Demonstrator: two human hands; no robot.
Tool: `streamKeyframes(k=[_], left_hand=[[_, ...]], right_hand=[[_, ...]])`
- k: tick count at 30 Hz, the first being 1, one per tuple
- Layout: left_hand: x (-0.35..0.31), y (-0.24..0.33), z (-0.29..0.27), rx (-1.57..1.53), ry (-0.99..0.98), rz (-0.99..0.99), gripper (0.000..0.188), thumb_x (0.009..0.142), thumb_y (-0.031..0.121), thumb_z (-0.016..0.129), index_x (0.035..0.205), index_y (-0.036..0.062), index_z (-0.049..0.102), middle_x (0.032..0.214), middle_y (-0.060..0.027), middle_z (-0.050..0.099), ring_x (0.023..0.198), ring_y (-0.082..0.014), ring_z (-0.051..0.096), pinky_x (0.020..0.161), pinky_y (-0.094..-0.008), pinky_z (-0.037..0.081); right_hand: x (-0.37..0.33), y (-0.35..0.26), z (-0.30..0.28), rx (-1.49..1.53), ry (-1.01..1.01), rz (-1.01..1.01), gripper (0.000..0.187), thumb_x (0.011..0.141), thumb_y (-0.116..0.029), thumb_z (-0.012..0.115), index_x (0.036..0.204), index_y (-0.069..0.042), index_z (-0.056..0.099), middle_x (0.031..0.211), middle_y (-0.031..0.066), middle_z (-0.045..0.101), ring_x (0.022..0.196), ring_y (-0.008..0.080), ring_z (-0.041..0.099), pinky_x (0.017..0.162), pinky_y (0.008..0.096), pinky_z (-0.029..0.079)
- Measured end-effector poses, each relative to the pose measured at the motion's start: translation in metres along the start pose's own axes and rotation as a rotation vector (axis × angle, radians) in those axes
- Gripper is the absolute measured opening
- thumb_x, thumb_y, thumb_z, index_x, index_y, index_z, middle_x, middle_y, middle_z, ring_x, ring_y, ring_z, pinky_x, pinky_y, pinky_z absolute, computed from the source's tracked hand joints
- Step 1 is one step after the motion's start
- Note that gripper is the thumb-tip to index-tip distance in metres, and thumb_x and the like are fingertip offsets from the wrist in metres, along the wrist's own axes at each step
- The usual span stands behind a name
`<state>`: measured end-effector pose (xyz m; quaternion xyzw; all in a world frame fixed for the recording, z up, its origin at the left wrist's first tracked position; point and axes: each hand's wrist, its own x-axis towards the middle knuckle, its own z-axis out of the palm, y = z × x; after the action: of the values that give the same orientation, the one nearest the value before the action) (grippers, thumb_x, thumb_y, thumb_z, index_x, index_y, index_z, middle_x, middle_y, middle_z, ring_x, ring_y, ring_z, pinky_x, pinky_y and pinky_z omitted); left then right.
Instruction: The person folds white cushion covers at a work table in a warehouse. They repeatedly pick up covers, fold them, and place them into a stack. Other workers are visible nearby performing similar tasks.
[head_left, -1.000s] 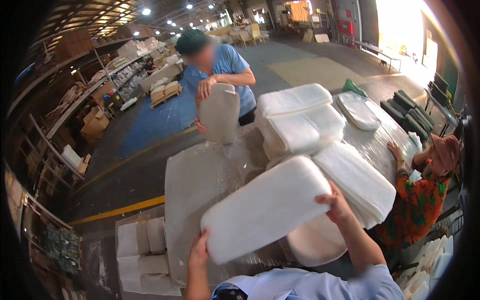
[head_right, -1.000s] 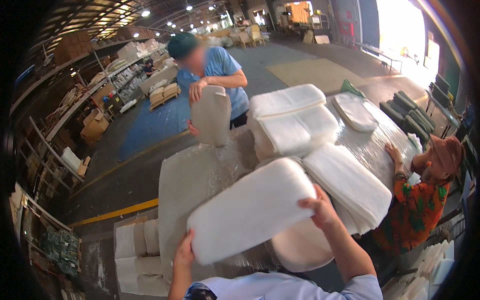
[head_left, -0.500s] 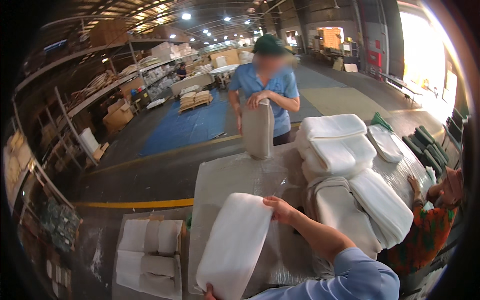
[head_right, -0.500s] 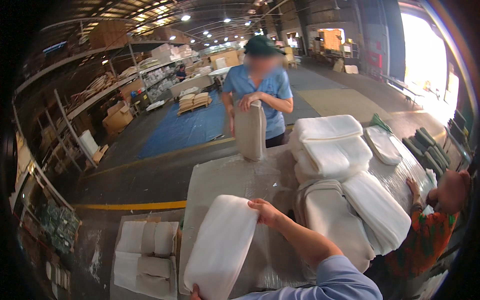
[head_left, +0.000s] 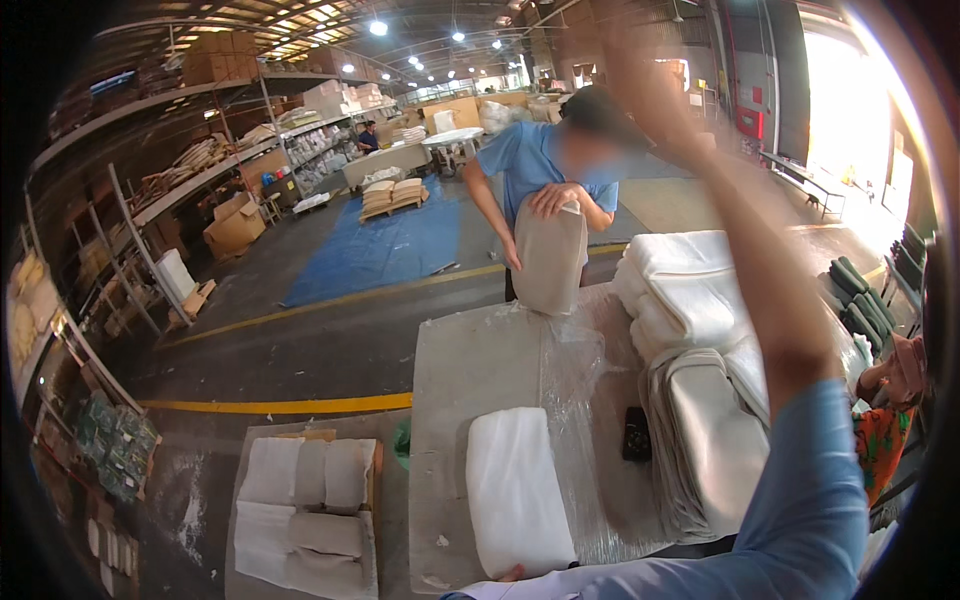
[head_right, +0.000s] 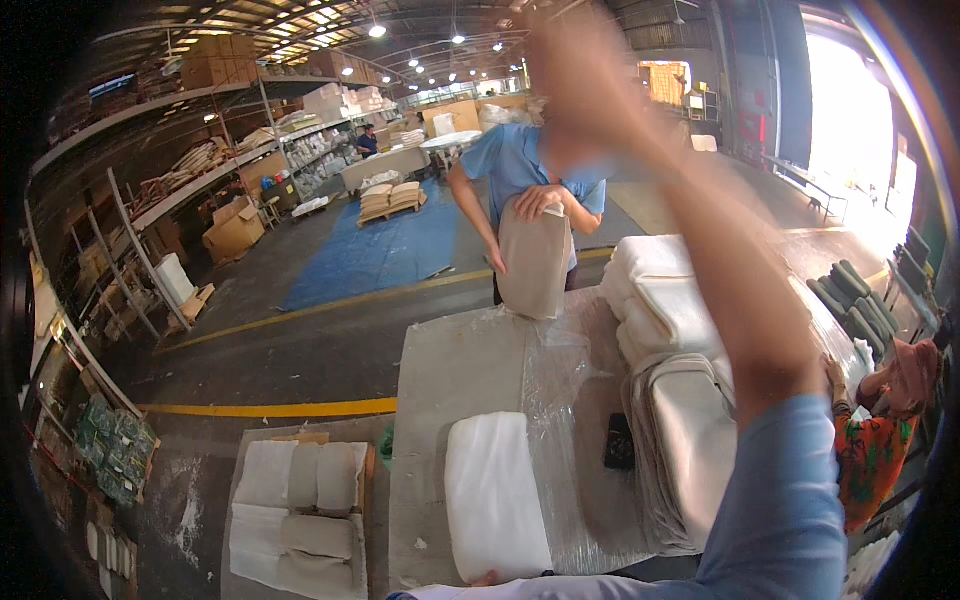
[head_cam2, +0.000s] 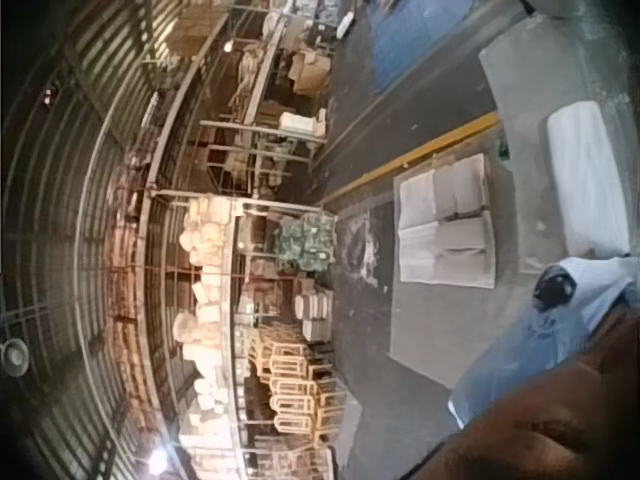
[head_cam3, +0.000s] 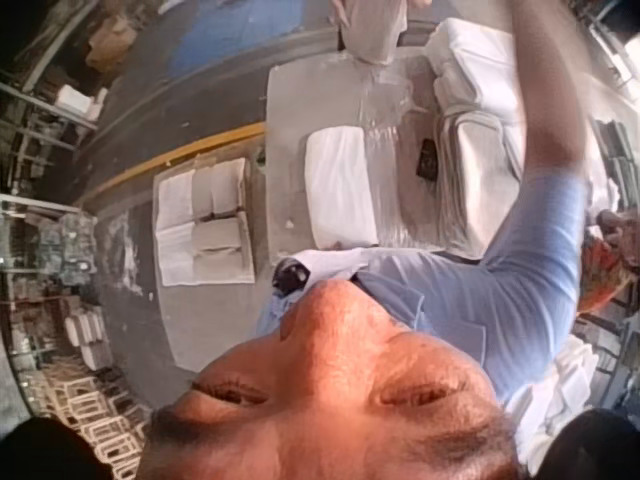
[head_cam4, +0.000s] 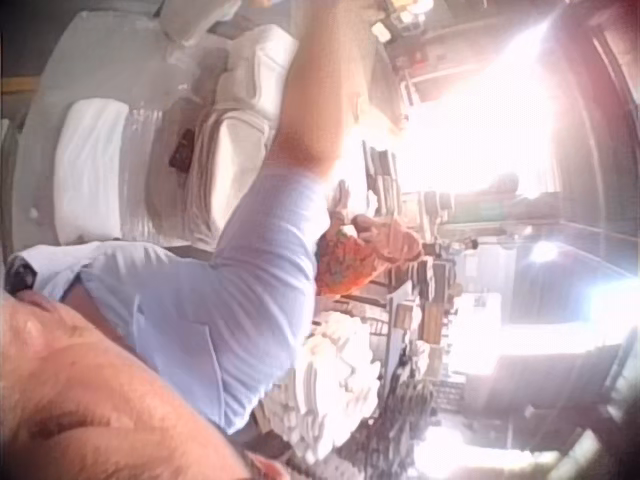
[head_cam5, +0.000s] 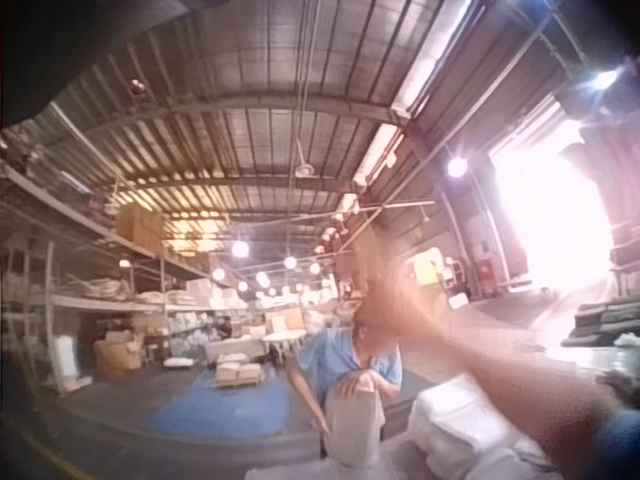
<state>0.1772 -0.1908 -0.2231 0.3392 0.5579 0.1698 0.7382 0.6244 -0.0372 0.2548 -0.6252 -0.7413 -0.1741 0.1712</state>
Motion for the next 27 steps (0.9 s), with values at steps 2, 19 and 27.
streamKeyframes(k=[2, 19, 27], left_hand=[[0.003, 0.003, -0.015, 0.036, -0.008, -0.003, 0.055, 0.104, 0.039, 0.067, 0.144, 0.0026, 0.057, 0.131, -0.0148, 0.07, 0.114, -0.0269, 0.069, 0.097, -0.0418, 0.056], [0.037, 0.054, -0.102, 0.229, -0.049, 0.087, 0.052, 0.104, 0.042, 0.068, 0.137, 0.0018, 0.06, 0.117, -0.012, 0.073, 0.097, -0.023, 0.071, 0.087, -0.0387, 0.057], [0.045, 0.074, -0.037, 0.161, 0.005, 0.045, 0.073, 0.094, 0.048, 0.079, 0.144, 0.0005, 0.055, 0.128, -0.0131, 0.069, 0.113, -0.0264, 0.068, 0.093, -0.0423, 0.056]], right_hand=[[0.042, -0.017, -0.102, -0.136, -0.018, -0.007, 0.056, 0.093, -0.034, 0.076, 0.14, -0.007, 0.064, 0.126, 0.0169, 0.07, 0.118, 0.03, 0.067, 0.094, 0.0392, 0.057], [-0.215, -0.058, 0.235, 0.624, -1.4, 0.384, 0.061, 0.105, -0.039, 0.055, 0.162, -0.021, 0.041, 0.148, 0.0031, 0.061, 0.122, 0.0224, 0.062, 0.103, 0.041, 0.052], [-0.357, -0.186, 0.379, 1.367, -1.147, 1.051, 0.049, 0.101, -0.055, 0.065, 0.125, -0.012, 0.064, 0.111, 0.0041, 0.072, 0.091, 0.0164, 0.069, 0.074, 0.0363, 0.056]])
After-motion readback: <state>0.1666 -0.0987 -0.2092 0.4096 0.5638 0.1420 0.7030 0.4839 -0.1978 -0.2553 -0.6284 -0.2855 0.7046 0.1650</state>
